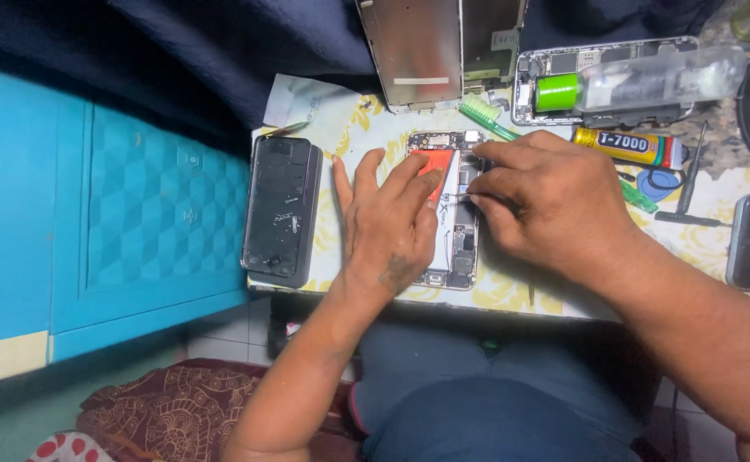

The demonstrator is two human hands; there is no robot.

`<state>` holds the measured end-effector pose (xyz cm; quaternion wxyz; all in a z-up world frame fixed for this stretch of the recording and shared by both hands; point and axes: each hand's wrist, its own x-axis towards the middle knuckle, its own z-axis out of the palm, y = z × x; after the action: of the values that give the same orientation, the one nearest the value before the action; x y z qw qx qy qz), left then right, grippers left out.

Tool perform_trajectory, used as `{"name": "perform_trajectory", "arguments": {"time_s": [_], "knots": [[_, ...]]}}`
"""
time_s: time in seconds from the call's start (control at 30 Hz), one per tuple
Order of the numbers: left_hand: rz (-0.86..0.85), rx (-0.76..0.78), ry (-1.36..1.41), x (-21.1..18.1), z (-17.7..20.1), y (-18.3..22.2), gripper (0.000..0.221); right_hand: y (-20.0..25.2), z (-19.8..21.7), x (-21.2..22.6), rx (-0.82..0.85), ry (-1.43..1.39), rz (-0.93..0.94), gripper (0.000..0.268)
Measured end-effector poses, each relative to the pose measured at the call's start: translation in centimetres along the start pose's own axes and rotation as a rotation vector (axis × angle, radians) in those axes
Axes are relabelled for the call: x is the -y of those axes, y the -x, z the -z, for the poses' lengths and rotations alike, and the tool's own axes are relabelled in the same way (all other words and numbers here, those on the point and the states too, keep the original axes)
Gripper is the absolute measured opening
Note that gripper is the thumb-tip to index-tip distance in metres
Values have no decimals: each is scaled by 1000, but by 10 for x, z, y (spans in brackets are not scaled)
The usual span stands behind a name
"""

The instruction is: The person is repairing a smartphone by installing a new battery. They place the battery into the phone's chassis, connect the battery cable to the motherboard, and secure the connection with adhesive tape.

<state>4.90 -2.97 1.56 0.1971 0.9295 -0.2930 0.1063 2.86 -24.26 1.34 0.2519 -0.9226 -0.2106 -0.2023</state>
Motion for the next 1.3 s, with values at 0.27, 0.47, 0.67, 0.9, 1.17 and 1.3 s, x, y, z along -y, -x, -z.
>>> {"name": "perform_trajectory", "arguments": {"time_s": [0.27,0.47,0.67,0.9,1.17,1.3], "knots": [[8,-21,-19,3,-5,2,39,1,-1,-2,0,62,-45,7],[14,-27,8,5,-8,4,41,2,0,-7,-18,80,-73,6],[44,-68,80,5,-11,4,36,1,1,-10,-23,62,-88,7],[20,-214,163,6,-11,7,27,-3,4,-6,-2,68,-100,6],[-74,-235,220,12,-9,5,8,-9,-1,11,8,59,-32,6],[-93,-237,217,12,-5,2,6,-9,-4,13,11,38,-39,6]]}}
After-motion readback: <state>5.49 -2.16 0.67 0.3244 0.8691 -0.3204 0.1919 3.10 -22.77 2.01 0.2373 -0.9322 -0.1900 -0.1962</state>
